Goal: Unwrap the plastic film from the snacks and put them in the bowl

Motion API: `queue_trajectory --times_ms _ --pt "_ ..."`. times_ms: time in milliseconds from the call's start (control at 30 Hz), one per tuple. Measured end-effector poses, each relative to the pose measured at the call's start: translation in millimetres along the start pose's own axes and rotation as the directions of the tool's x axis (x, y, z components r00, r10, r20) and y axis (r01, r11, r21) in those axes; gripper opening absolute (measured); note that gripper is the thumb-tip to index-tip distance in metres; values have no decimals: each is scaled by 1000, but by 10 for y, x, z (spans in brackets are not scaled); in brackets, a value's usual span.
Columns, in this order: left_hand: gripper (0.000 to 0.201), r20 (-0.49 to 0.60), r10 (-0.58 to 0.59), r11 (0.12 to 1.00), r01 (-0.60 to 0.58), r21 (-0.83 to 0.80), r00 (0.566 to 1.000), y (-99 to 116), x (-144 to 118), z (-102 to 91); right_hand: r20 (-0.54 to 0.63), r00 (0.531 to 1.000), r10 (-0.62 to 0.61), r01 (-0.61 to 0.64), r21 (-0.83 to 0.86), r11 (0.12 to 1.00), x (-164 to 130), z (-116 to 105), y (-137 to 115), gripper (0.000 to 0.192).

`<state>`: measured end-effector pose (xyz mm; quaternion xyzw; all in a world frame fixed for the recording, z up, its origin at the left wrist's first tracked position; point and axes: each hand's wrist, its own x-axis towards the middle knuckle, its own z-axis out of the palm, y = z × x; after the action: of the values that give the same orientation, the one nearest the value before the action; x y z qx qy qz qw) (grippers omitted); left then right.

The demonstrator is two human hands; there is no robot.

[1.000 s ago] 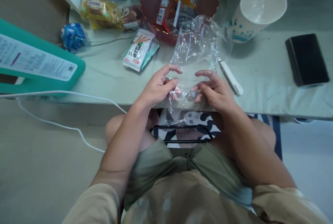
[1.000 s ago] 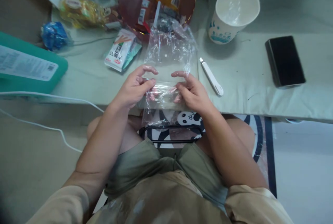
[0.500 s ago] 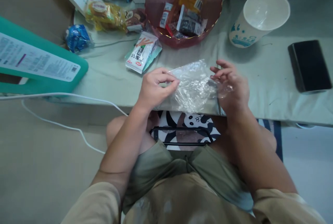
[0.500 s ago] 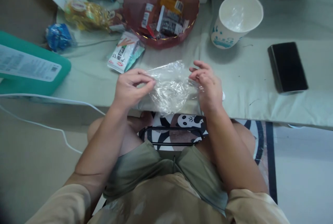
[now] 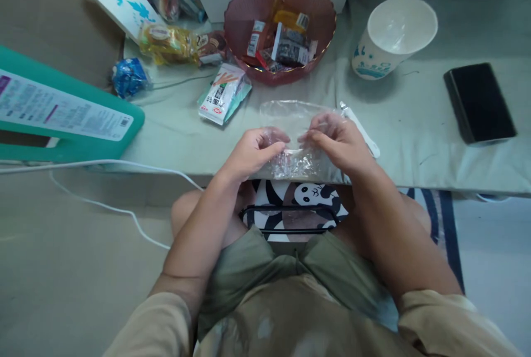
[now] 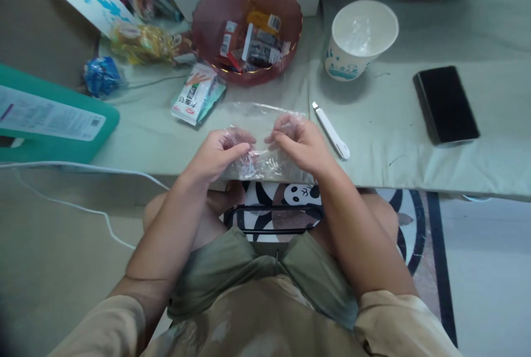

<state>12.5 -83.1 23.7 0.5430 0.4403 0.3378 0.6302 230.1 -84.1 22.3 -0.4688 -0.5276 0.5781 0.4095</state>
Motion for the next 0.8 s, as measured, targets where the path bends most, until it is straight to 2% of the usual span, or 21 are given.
queue_trajectory --times_ms 67,167,233,300,367,467,533,567,633,667,733,800 --pt "20 -43 -55 998 56 14 998 36 48 72 -9 1000 -8 8 -29 1000 -18 -75 -6 20" --pt "24 -81 -65 990 54 -132 995 94 164 138 -16 994 -108 108 35 993 -53 -262 -30 19" --pt "13 -52 -47 976 34 -216 998 144 263 157 15 984 -177 176 84 981 -89 -412 -65 18" --pt "26 38 -23 975 31 -219 999 204 375 168 62 978 -197 189 120 975 -125 -552 -104 27" --pt "34 125 -6 989 24 -146 992 269 505 184 44 987 -154 147 133 980 -143 -656 -132 35" --pt "25 133 41 999 -44 21 990 358 738 243 -102 995 -9 22 124 992 -114 -726 -144 24" --pt "37 43 130 981 -135 141 991 411 891 331 -213 975 59 -40 93 995 -63 -734 -142 36" --pt "38 -36 206 958 -194 209 978 437 953 397 -268 961 70 -55 66 996 -34 -735 -141 33" --pt "27 -159 376 875 -294 384 913 486 1030 571 -382 922 55 -60 -1 998 18 -737 -146 17" --pt "22 -177 445 826 -326 461 878 507 1045 672 -426 904 32 -46 -22 999 39 -738 -152 12" --pt "24 -85 475 772 -369 517 876 529 1053 861 -444 896 -17 19 1 1000 65 -744 -173 12" --pt "39 36 421 807 -392 441 906 524 1073 978 -389 920 -39 102 142 985 70 -752 -206 15"
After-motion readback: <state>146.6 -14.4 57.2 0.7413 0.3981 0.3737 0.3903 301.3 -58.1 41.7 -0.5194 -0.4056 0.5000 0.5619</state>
